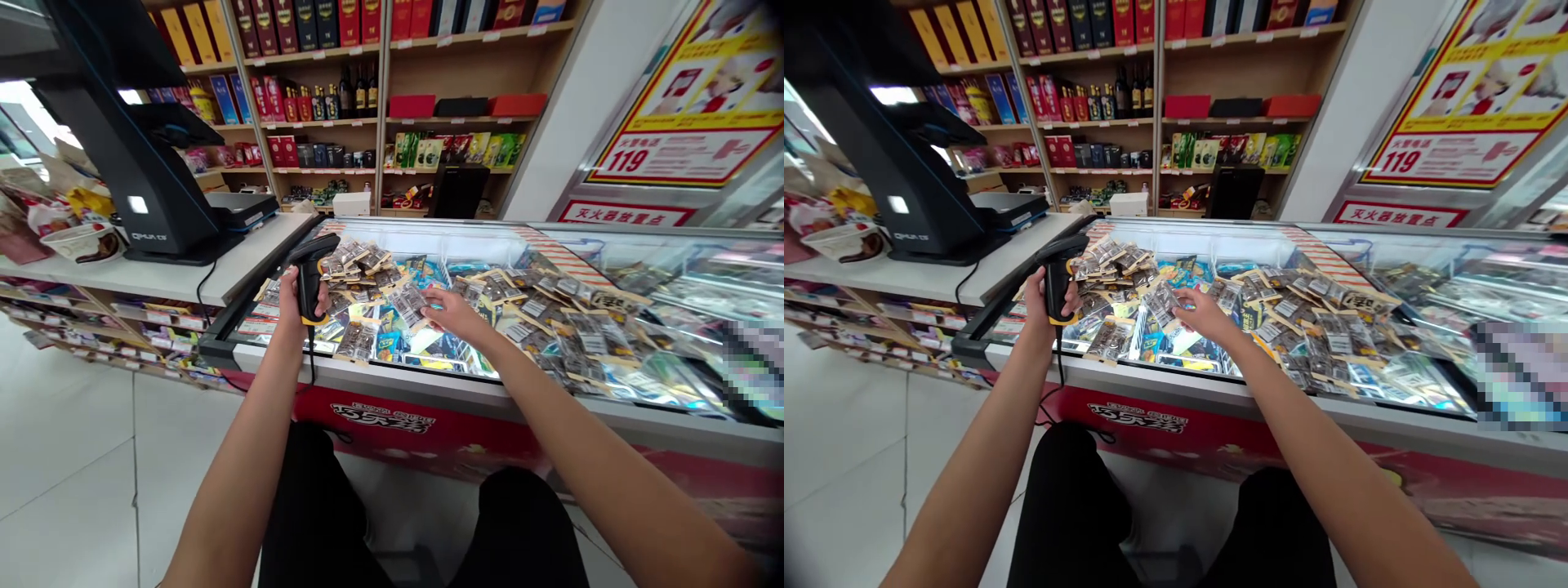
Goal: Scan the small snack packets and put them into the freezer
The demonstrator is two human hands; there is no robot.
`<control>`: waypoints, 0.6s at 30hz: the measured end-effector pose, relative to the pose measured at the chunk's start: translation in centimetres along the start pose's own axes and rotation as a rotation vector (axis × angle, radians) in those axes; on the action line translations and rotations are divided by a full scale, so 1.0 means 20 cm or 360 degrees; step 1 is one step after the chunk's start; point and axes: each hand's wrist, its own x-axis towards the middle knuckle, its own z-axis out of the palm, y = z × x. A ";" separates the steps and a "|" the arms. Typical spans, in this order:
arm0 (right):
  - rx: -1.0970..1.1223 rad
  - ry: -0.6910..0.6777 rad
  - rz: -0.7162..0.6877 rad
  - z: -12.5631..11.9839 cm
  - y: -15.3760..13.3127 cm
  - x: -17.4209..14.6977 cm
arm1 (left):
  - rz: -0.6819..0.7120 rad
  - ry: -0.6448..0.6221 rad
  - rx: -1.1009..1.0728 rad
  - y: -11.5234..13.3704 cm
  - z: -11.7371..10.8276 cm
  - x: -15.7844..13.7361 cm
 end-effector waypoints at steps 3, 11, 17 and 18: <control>0.0056 -0.0227 -0.0017 0.03 -0.05 -0.03 | -0.0003 0.0063 0.0012 0.04 -0.10 -0.04; 0.0047 -0.0390 -0.0072 0.05 -0.06 -0.05 | 0.0031 0.0008 0.0088 0.01 -0.18 -0.15; -0.0717 0.0628 -0.0359 -0.14 0.04 -0.02 | -0.0085 -0.0078 0.0152 -0.02 -0.19 -0.16; -0.0906 0.0793 -0.0304 -0.17 0.05 -0.02 | -0.0102 -0.0101 0.0162 -0.02 -0.20 -0.15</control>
